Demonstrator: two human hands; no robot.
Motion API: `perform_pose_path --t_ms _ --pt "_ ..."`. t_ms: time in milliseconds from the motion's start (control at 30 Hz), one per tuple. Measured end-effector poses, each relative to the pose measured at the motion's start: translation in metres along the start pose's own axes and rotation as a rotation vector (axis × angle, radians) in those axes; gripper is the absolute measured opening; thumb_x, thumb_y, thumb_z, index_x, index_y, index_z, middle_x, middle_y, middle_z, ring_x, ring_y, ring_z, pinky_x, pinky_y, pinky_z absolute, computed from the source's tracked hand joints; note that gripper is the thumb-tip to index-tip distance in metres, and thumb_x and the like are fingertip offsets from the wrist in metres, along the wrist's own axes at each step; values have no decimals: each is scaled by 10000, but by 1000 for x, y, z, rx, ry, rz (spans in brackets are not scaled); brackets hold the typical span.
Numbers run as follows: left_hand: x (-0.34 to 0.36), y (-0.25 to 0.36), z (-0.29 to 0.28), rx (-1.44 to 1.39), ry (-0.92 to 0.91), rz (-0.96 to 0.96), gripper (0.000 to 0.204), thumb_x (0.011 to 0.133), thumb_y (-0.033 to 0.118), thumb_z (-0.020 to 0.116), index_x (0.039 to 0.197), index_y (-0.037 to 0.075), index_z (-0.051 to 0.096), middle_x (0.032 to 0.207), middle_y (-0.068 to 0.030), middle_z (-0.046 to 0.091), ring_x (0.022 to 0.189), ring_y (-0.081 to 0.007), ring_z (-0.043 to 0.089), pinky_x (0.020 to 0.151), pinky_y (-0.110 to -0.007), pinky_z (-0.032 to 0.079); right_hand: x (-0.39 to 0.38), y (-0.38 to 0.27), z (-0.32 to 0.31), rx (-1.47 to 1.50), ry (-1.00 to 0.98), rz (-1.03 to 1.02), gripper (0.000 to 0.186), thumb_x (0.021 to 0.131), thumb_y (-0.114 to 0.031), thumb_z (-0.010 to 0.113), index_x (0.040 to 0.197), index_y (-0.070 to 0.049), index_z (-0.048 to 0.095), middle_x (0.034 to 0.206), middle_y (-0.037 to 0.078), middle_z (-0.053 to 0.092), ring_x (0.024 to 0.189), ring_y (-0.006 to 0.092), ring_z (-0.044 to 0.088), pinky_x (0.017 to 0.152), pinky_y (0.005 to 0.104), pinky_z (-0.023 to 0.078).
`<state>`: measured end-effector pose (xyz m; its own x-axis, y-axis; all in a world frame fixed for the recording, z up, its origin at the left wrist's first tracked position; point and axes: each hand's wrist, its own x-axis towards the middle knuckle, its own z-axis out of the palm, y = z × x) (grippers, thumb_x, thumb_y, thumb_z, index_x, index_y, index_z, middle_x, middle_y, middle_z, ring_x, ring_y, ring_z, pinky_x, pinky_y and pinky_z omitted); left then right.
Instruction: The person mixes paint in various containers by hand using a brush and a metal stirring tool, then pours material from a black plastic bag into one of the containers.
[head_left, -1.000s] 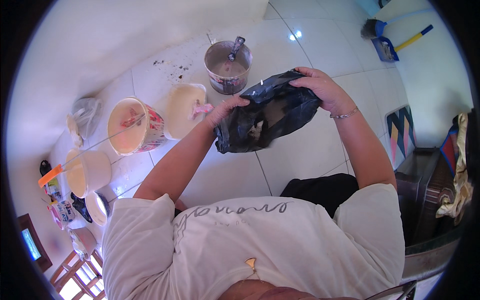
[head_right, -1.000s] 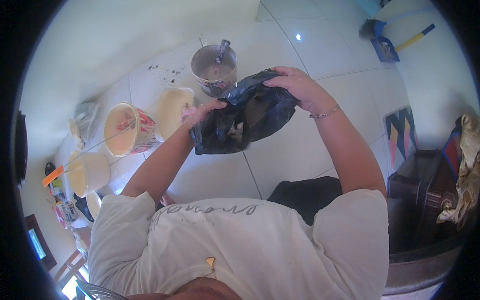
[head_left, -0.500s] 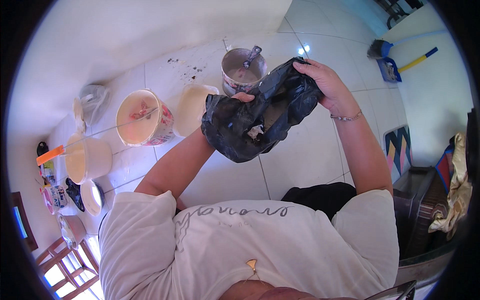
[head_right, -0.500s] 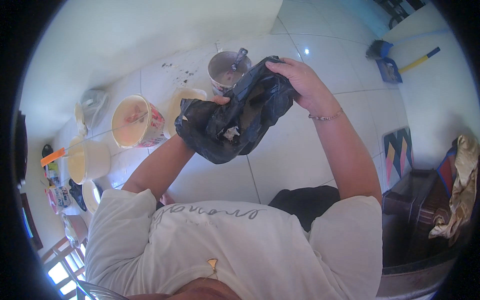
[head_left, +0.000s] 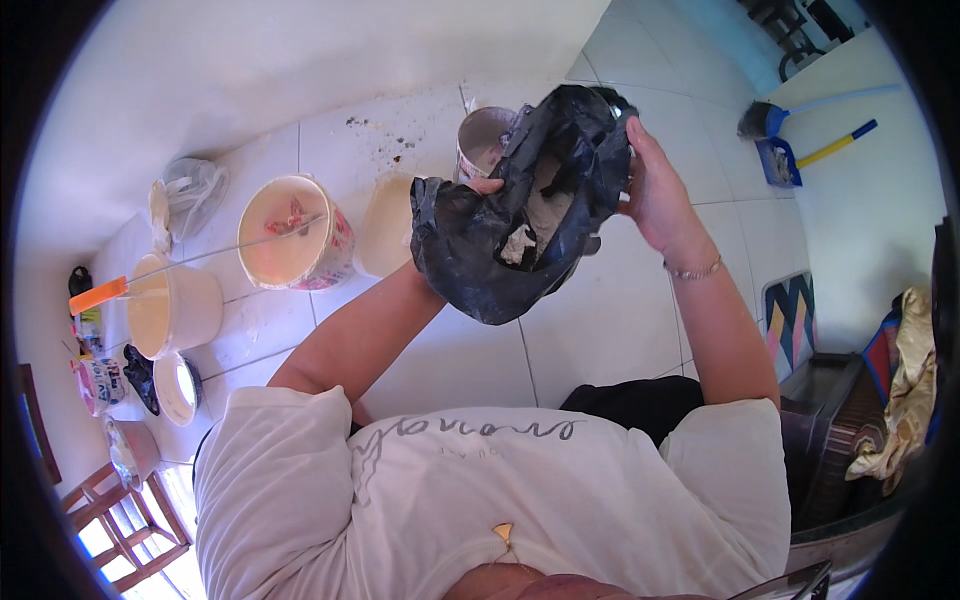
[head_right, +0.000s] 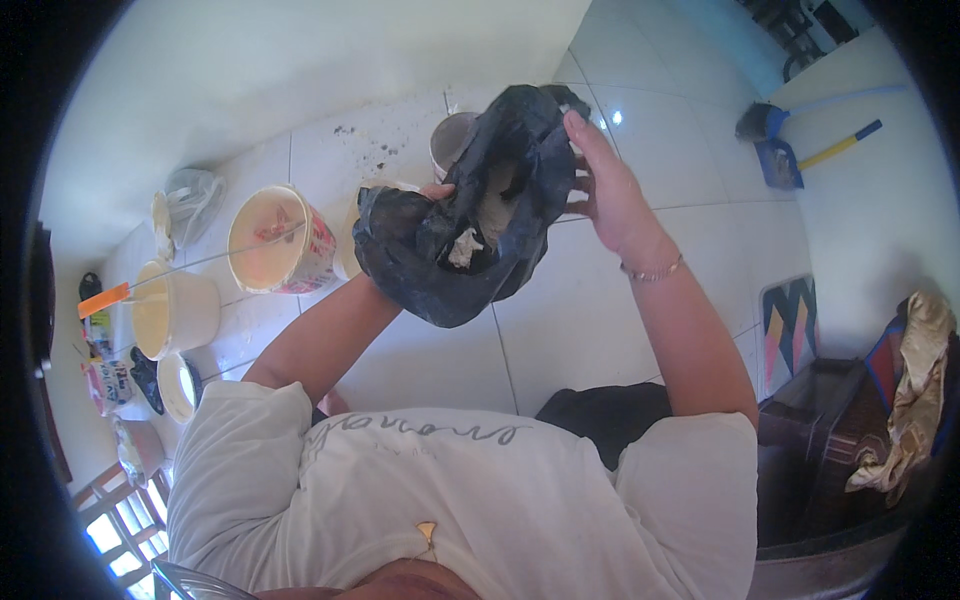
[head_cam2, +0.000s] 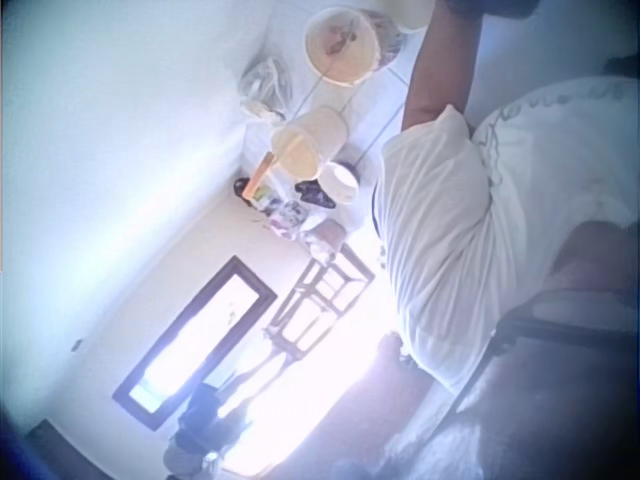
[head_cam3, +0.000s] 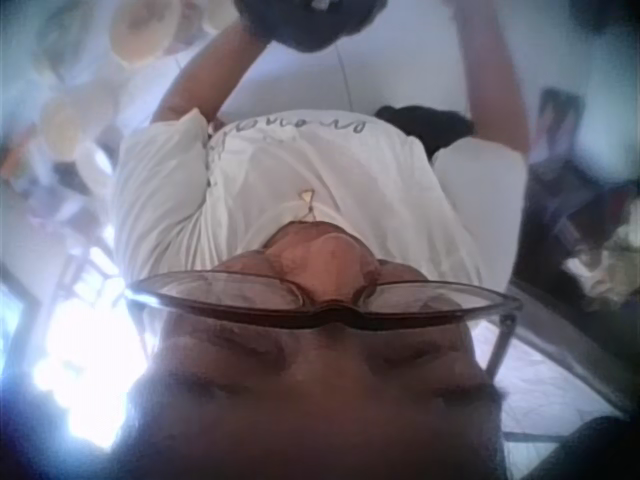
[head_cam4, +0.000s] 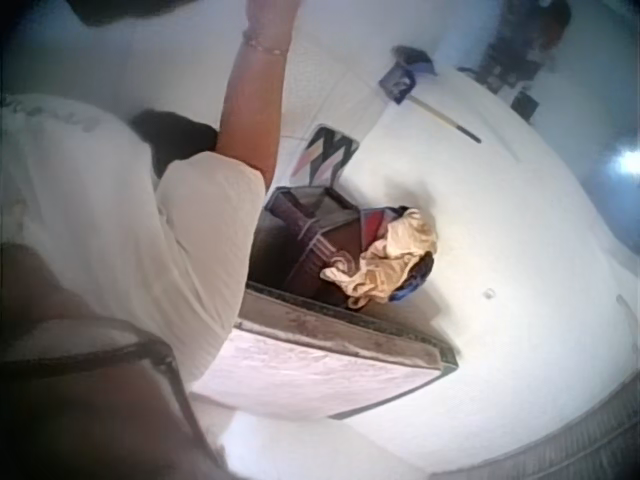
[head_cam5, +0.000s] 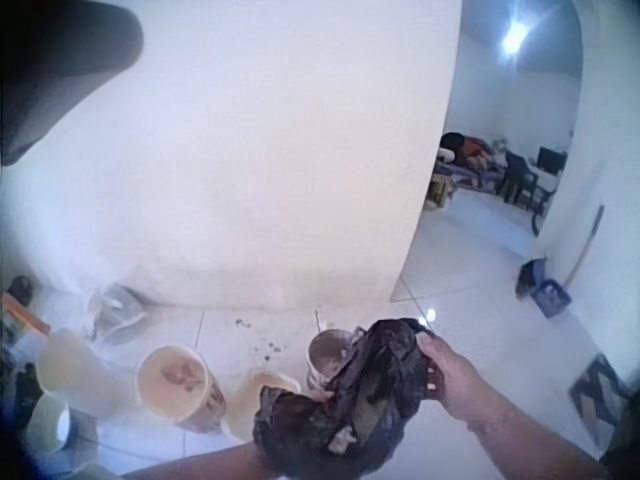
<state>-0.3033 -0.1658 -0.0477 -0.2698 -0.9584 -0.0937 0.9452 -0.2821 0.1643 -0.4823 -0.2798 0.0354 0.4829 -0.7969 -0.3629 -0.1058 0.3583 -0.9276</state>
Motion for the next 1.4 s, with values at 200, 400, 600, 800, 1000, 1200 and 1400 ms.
perform_pose_path --t_ms 200,400,600,800,1000,1200,1400 --pt "10 14 9 -13 -1 101 402 842 210 515 1200 29 538 1141 -147 610 1025 -274 601 926 -374 481 -17 17 25 -446 9 -292 898 775 -486 688 1387 28 280 1349 255 391 1255 318 395 1035 369 331" --pt "19 24 6 2 -72 154 471 887 322 484 1271 51 483 1177 -133 585 1046 -247 581 957 -376 451 1 15 18 -783 139 -478 427 823 -249 668 1035 106 560 1076 206 574 1006 250 574 871 328 463" --pt "14 34 1 6 -80 190 477 883 333 487 1267 51 490 1179 -138 585 1053 -257 578 958 -388 451 -1 -2 21 -231 86 -231 218 846 -122 584 875 93 570 820 138 631 718 198 653 610 299 563" --pt "16 43 -6 9 -81 226 483 879 343 489 1264 52 497 1180 -143 586 1060 -266 575 958 -399 451 4 1 28 -287 121 -268 172 851 -83 565 849 89 560 821 156 627 673 199 657 555 291 574" --pt "14 56 -12 23 -91 278 489 875 354 492 1260 53 504 1182 -148 586 1067 -276 573 958 -411 451 14 15 30 -221 63 -168 199 873 -117 562 900 80 563 830 150 632 682 199 658 548 289 574" --pt "17 65 -18 33 -87 340 495 870 364 494 1256 54 511 1183 -153 587 1074 -285 570 958 -423 450 12 14 59 -249 0 -199 296 924 -239 543 947 55 562 869 145 634 706 216 659 589 324 582" --pt "21 81 -30 45 -79 437 501 866 374 497 1252 54 518 1185 -158 588 1082 -295 567 959 -434 450 38 17 46 -242 -36 -183 369 920 -291 557 1013 66 558 915 151 629 728 225 660 594 321 574"
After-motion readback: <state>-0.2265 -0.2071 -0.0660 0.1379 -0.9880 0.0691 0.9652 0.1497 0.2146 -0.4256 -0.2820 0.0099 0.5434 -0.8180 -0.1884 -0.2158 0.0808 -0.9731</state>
